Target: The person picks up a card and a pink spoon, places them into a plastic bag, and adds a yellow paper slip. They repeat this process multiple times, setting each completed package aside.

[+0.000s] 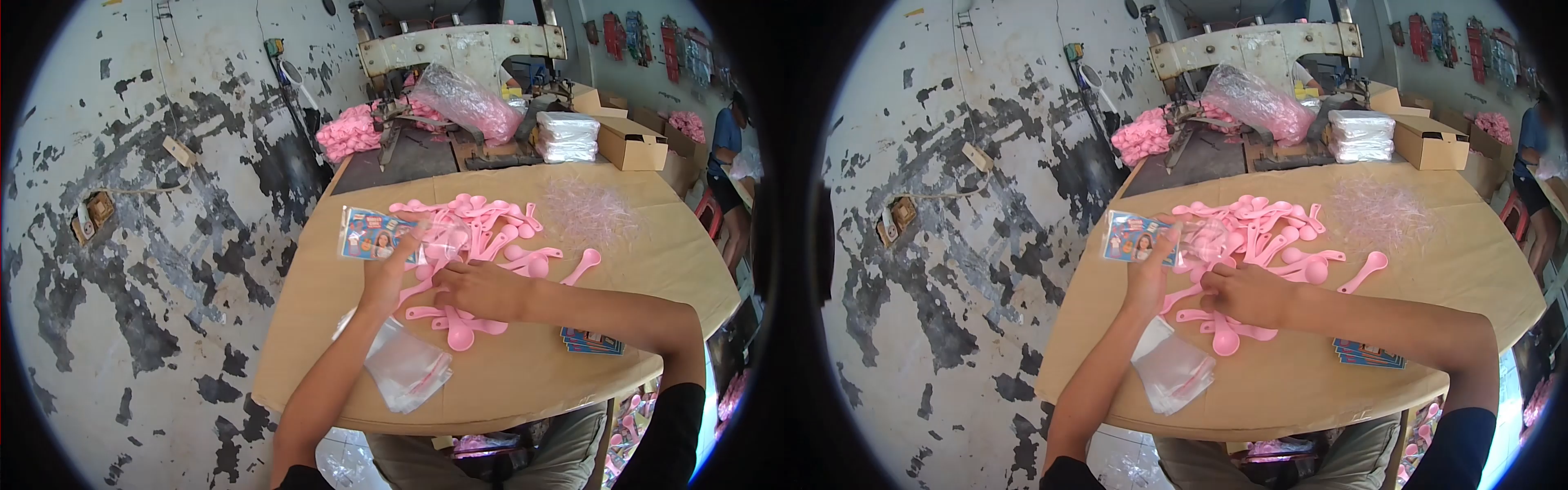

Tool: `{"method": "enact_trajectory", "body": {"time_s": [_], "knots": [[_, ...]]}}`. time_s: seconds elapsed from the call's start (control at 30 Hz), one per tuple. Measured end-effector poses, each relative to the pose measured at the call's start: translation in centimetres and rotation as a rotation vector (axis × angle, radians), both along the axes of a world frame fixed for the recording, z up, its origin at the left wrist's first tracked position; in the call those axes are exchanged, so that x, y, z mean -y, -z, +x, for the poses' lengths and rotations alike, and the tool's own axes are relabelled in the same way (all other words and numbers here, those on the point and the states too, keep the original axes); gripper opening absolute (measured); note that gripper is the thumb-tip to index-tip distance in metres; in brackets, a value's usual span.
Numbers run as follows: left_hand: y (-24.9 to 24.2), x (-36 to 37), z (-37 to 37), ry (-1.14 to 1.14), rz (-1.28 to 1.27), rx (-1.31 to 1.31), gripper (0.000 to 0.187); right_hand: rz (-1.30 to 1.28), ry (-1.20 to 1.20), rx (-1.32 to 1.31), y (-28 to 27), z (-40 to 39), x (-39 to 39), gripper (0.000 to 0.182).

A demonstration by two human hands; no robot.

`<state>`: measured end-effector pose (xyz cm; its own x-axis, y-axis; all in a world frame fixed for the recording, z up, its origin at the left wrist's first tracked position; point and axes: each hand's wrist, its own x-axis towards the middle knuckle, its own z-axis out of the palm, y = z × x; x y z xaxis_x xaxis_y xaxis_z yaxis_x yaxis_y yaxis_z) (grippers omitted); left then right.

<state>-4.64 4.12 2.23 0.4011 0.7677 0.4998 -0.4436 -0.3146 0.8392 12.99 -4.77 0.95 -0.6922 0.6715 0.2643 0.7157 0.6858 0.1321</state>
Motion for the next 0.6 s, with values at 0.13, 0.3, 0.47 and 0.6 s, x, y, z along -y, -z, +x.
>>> {"method": "enact_trajectory", "body": {"time_s": [0.13,0.3,0.47,0.6], "knots": [[-0.6,0.5,-0.2,0.052,-0.012,0.015,0.033,0.06,0.01,0.126,-0.8,1.0,0.6,0.023],[-0.5,0.5,0.0,0.072,0.026,-0.01,0.029,-0.105,0.028,0.102,-1.3,3.0,2.6,0.029],[0.5,0.2,0.2,0.068,-0.04,-0.008,0.027,-0.255,0.217,-0.132,-3.0,6.8,3.0,0.023],[-0.2,0.5,-0.1,0.061,-0.125,0.09,0.025,-0.521,0.591,-0.446,-8.1,7.7,5.5,0.025]]}}
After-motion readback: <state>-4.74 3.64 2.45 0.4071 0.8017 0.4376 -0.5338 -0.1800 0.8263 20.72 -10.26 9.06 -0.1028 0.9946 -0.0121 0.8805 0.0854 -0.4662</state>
